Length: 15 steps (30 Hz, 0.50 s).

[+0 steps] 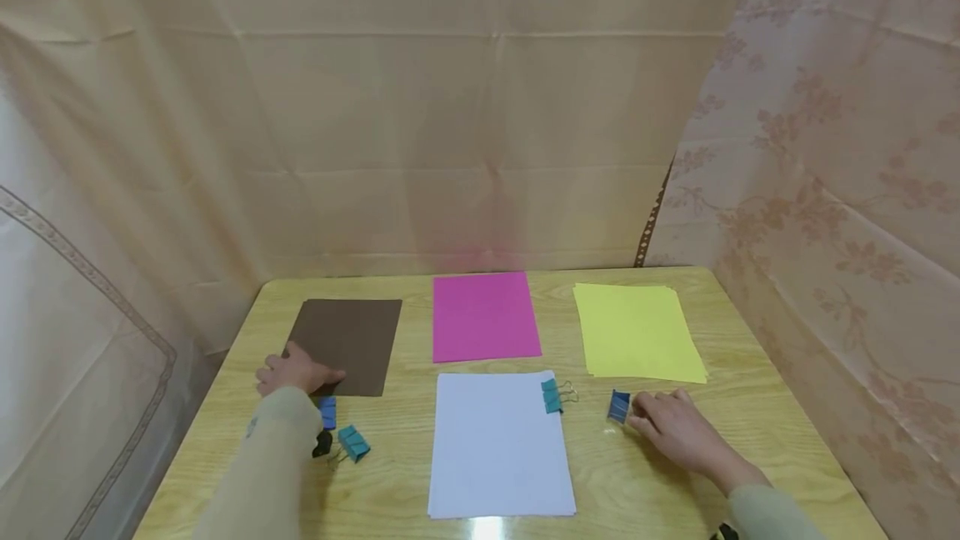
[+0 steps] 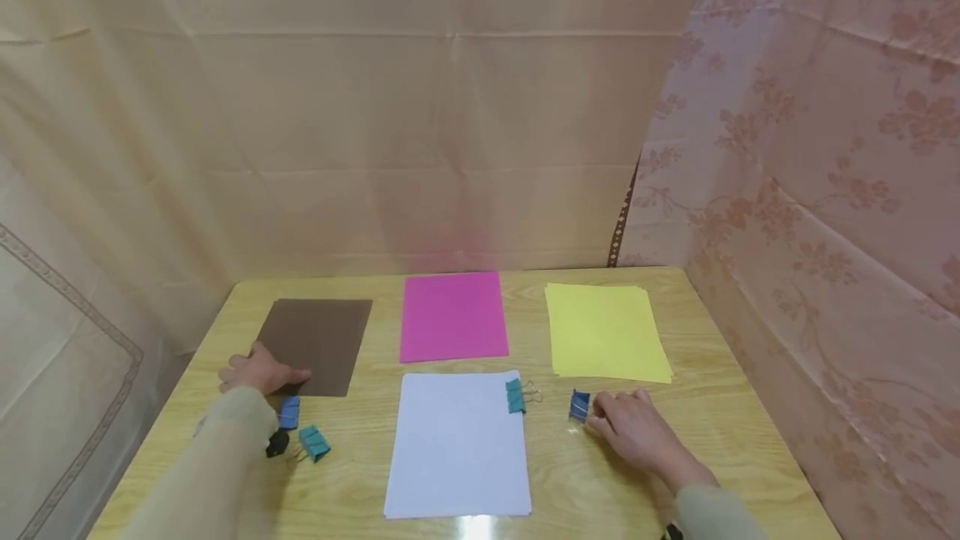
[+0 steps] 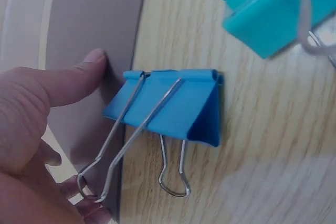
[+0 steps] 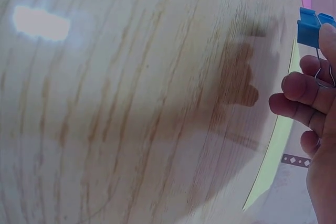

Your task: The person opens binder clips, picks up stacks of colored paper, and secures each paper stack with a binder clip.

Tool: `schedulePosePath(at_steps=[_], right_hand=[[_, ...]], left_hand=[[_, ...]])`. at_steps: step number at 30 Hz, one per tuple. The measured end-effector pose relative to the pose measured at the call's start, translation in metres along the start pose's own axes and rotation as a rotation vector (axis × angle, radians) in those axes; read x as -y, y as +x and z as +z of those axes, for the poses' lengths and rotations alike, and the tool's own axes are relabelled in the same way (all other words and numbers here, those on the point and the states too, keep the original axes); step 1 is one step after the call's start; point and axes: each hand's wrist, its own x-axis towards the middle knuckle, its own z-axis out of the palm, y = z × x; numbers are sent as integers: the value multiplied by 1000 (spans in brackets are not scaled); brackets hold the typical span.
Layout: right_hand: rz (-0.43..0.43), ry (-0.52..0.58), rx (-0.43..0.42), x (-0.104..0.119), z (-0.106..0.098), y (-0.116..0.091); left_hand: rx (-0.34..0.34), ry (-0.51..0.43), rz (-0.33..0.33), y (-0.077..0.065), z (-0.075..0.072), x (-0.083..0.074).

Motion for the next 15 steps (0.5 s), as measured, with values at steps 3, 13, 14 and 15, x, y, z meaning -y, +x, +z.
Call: schedulePosePath(at_steps=[3,13,14,15], right_hand=[[-5,3,-6,1,0,0],[-22,11,-35,2,3,-2],[-27,11,-42,2,3,-2],[-27,13,-47,2,3,-3]], left_hand=[[19,-9,-12,0,-1,0],[47,11,-40,4,-2,5],[47,10,-42,3,-2,4],[46,10,-43,3,-3,4]])
